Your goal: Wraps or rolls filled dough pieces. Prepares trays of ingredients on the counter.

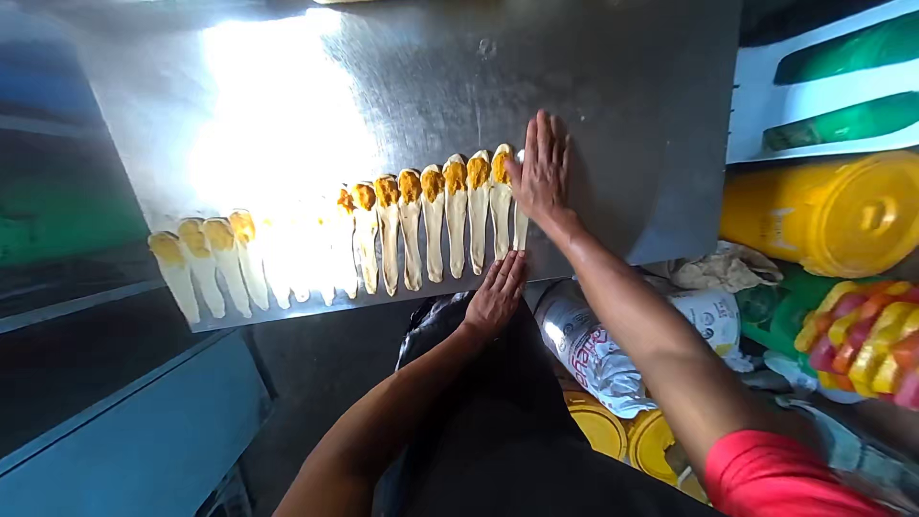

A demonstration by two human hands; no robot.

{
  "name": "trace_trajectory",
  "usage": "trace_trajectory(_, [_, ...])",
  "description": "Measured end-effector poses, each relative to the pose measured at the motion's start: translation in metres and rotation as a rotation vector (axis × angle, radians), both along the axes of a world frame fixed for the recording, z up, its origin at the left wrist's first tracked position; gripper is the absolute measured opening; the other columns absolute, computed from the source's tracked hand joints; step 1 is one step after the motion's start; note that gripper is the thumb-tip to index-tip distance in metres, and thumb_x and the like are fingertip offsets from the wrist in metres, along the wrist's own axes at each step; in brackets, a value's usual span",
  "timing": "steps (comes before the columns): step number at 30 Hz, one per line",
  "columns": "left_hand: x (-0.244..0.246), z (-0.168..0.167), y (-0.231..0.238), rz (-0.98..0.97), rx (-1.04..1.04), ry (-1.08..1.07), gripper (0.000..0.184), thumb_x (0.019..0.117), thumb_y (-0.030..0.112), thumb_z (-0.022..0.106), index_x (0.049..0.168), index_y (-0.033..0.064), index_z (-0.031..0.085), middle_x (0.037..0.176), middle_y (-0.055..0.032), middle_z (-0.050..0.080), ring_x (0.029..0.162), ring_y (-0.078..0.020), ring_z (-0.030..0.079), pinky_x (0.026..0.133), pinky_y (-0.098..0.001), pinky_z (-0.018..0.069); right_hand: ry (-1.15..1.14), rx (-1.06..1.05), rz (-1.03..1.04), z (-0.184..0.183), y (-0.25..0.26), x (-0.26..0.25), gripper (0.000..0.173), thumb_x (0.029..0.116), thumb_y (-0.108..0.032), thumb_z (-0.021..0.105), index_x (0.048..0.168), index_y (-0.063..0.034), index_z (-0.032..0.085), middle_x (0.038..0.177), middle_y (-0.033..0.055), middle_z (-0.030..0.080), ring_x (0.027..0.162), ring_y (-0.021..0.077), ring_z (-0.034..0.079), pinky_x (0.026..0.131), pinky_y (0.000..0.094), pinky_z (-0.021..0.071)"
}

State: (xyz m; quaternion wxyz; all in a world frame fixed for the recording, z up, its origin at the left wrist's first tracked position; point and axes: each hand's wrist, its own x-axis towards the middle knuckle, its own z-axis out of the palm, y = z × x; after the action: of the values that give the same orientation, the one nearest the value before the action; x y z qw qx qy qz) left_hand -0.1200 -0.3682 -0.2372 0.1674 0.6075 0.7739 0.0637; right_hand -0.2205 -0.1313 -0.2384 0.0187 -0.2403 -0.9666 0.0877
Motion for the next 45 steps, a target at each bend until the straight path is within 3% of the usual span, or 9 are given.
trace_trajectory(6, [0.002, 0.011, -0.006, -0.016, -0.007, -0.136, 0.051, 0.1049, 0.003, 0.041, 0.156, 0.0075, 0.041, 0.165, -0.0226, 0.032, 0.156, -0.0395, 0.022, 0.125, -0.0625, 0.0205, 0.120, -0.109, 0.105, 0.029, -0.073, 0.110, 0.058, 0.1066, -0.041, 0.046, 0.153, -0.0065, 0.047, 0.162, 0.0118, 0.041, 0.152, 0.0272, 0.036, 0.124, 0.0508, 0.0309])
trace_trajectory(13, [0.008, -0.002, -0.015, -0.082, -0.002, -0.045, 0.060, 0.1032, 0.000, 0.043, 0.161, 0.0069, 0.031, 0.171, -0.0216, 0.015, 0.159, -0.0342, 0.013, 0.128, -0.0512, 0.0206, 0.207, 0.030, 0.029, -0.005, -0.021, 0.025, 0.051, 0.1059, -0.047, 0.049, 0.088, -0.0045, 0.070, 0.090, 0.0153, 0.070, 0.087, 0.0330, 0.070, 0.075, 0.0502, 0.0546])
trace_trajectory(19, [0.012, -0.003, -0.016, -0.075, -0.038, -0.013, 0.065, 0.1015, -0.001, 0.045, 0.163, 0.0092, 0.028, 0.172, -0.0204, 0.009, 0.160, -0.0336, 0.008, 0.129, -0.0526, 0.0185, 0.209, 0.069, 0.084, 0.026, 0.027, -0.033, 0.068, 0.1069, -0.057, 0.040, 0.074, -0.0027, 0.065, 0.074, 0.0137, 0.066, 0.072, 0.0313, 0.068, 0.064, 0.0495, 0.0503])
trace_trajectory(22, [0.015, -0.008, -0.016, -0.063, -0.010, 0.001, 0.065, 0.1019, -0.002, 0.044, 0.163, 0.0099, 0.028, 0.172, -0.0193, 0.008, 0.160, -0.0332, 0.008, 0.128, -0.0538, 0.0193, 0.168, 0.091, 0.008, 0.005, 0.026, -0.025, 0.060, 0.1060, -0.056, 0.041, 0.100, -0.0039, 0.069, 0.105, 0.0172, 0.069, 0.104, 0.0355, 0.066, 0.087, 0.0533, 0.0506])
trace_trajectory(25, [0.019, -0.010, -0.018, -0.052, 0.001, -0.021, 0.065, 0.1020, 0.000, 0.045, 0.164, 0.0098, 0.026, 0.172, -0.0202, 0.006, 0.160, -0.0344, 0.006, 0.128, -0.0559, 0.0176, 0.011, -0.013, -0.032, 0.002, -0.019, 0.026, 0.077, 0.1039, -0.062, 0.036, 0.156, -0.0056, 0.040, 0.165, 0.0154, 0.034, 0.155, 0.0352, 0.025, 0.123, 0.0614, 0.0233])
trace_trajectory(30, [0.019, -0.002, -0.017, -0.062, -0.039, -0.111, 0.048, 0.1033, 0.002, 0.044, 0.151, 0.0067, 0.049, 0.163, -0.0202, 0.037, 0.155, -0.0381, 0.025, 0.125, -0.0630, 0.0162, 0.012, -0.147, 0.057, 0.028, -0.099, 0.142, 0.074, 0.1051, -0.053, 0.044, 0.160, -0.0046, 0.032, 0.169, 0.0156, 0.026, 0.157, 0.0300, 0.024, 0.127, 0.0572, 0.0196])
trace_trajectory(35, [0.020, 0.004, -0.019, -0.082, -0.016, -0.104, 0.061, 0.1028, 0.001, 0.045, 0.161, 0.0108, 0.033, 0.169, -0.0239, 0.020, 0.159, -0.0376, 0.014, 0.126, -0.0610, 0.0181, 0.182, -0.080, -0.039, 0.014, -0.077, 0.121, 0.040, 0.1046, -0.041, 0.053, 0.121, -0.0082, 0.069, 0.123, 0.0152, 0.067, 0.117, 0.0326, 0.063, 0.098, 0.0503, 0.0509])
trace_trajectory(38, [0.021, 0.002, -0.019, -0.084, -0.007, -0.057, 0.063, 0.1025, 0.000, 0.045, 0.163, 0.0101, 0.029, 0.170, -0.0253, 0.014, 0.159, -0.0365, 0.012, 0.127, -0.0543, 0.0212, 0.224, -0.005, 0.041, 0.001, -0.054, 0.081, 0.047, 0.1051, -0.044, 0.053, 0.085, -0.0053, 0.071, 0.088, 0.0131, 0.070, 0.085, 0.0298, 0.070, 0.076, 0.0482, 0.0544])
trace_trajectory(45, [0.020, -0.003, -0.005, -0.028, 0.018, 0.027, 0.062, 0.1043, 0.003, 0.043, 0.163, 0.0091, 0.027, 0.171, -0.0227, 0.012, 0.160, -0.0331, 0.012, 0.128, -0.0491, 0.0205, 0.243, 0.116, -0.101, 0.012, -0.009, 0.012, 0.066, 0.1058, -0.057, 0.043, 0.072, -0.0064, 0.067, 0.075, 0.0103, 0.069, 0.076, 0.0283, 0.069, 0.068, 0.0479, 0.0505])
